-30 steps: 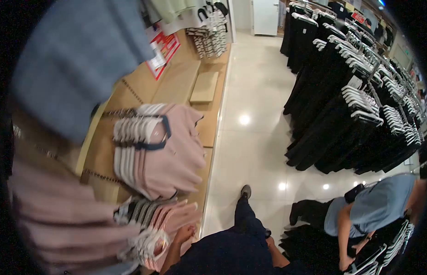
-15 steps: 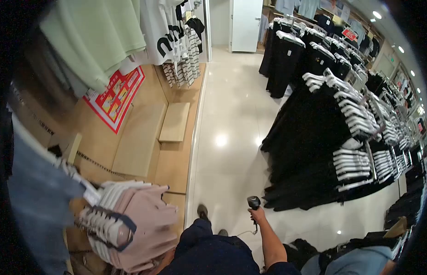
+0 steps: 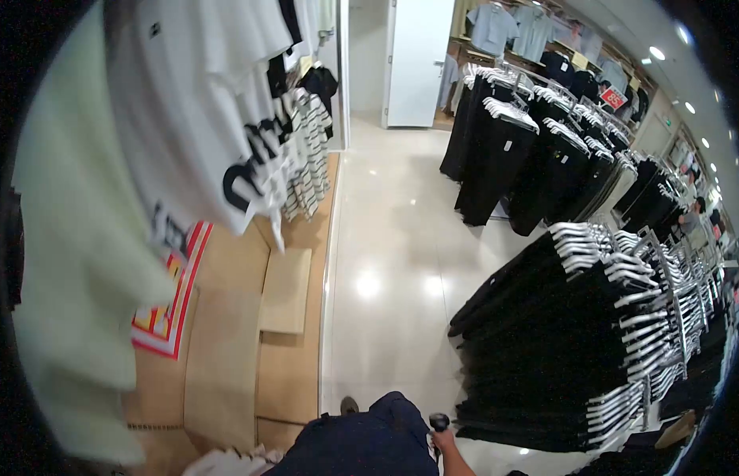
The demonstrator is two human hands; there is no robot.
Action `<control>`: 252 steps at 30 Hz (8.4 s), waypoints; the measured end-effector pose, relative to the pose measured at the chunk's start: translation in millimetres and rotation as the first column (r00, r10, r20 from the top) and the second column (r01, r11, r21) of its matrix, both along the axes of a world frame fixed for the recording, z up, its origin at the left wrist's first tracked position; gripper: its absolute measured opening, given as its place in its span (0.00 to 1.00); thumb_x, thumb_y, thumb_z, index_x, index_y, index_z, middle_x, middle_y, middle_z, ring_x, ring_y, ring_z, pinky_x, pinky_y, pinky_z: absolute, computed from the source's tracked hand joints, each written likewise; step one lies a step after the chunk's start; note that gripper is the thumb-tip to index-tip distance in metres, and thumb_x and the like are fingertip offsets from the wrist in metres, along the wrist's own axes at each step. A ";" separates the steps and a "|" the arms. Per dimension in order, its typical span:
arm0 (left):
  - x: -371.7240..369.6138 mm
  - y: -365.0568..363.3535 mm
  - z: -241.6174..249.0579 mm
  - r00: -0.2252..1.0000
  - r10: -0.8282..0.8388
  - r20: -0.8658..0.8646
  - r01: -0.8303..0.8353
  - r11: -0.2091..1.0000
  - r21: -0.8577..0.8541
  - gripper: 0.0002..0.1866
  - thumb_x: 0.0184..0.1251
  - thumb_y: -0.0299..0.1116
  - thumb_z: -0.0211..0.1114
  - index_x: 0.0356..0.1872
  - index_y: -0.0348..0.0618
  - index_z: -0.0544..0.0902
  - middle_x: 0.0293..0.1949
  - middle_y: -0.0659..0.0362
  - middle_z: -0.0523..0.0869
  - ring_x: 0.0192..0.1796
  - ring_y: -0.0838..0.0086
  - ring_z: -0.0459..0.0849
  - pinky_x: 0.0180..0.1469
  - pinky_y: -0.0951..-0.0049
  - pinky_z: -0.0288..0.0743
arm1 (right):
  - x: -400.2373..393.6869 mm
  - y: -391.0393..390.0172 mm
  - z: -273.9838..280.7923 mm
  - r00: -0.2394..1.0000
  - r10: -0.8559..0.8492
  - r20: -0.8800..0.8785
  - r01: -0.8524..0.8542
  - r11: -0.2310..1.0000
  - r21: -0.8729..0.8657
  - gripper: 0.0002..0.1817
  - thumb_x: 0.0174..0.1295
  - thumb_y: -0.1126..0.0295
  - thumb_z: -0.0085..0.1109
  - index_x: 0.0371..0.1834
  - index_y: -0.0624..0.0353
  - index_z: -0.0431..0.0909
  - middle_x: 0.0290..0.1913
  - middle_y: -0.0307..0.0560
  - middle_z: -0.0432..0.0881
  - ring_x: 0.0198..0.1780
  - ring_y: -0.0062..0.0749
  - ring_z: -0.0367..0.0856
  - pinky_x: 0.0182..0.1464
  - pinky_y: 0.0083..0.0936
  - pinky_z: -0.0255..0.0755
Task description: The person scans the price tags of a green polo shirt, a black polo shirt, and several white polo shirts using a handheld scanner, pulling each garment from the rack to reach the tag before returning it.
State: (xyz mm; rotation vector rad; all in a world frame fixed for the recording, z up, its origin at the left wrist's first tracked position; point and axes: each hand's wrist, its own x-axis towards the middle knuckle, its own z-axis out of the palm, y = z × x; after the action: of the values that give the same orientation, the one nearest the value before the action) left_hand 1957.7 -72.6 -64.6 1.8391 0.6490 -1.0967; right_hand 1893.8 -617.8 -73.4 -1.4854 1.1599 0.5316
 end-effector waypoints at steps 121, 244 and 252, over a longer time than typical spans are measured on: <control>2032.0 -399.9 337.8 0.295 0.385 0.874 -0.950 0.019 0.312 0.32 0.68 0.35 0.65 0.69 0.41 0.61 0.28 0.51 0.84 0.32 0.51 0.85 0.35 0.56 0.77 | 2347.6 129.2 379.1 -0.517 0.379 0.767 -0.847 -0.357 -0.394 0.21 0.52 0.78 0.69 0.51 0.67 0.78 0.43 0.48 0.87 0.47 0.29 0.83 0.53 0.25 0.74; 1892.2 -267.7 353.5 0.364 -0.316 0.876 -0.930 -0.176 0.323 0.18 0.73 0.31 0.58 0.18 0.39 0.74 0.18 0.51 0.74 0.23 0.55 0.75 0.27 0.59 0.66 | 2285.4 156.8 324.0 -0.405 0.328 0.853 -0.827 0.265 -0.495 0.15 0.55 0.81 0.61 0.47 0.67 0.80 0.43 0.55 0.85 0.46 0.43 0.84 0.53 0.31 0.74; 1891.4 -272.0 349.7 0.377 -0.300 0.876 -0.924 -0.183 0.335 0.17 0.71 0.33 0.60 0.19 0.41 0.77 0.19 0.54 0.78 0.24 0.58 0.78 0.28 0.61 0.68 | 2282.3 148.3 329.2 -0.381 0.314 0.870 -0.840 0.276 -0.467 0.13 0.56 0.80 0.62 0.46 0.67 0.80 0.40 0.50 0.86 0.42 0.33 0.84 0.50 0.28 0.75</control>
State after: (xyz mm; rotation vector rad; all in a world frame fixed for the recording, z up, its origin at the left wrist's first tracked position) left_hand 3849.1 -344.7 285.2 2.4220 1.5567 1.4647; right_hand 4176.2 -469.4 255.7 -1.4340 -1.1405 0.3468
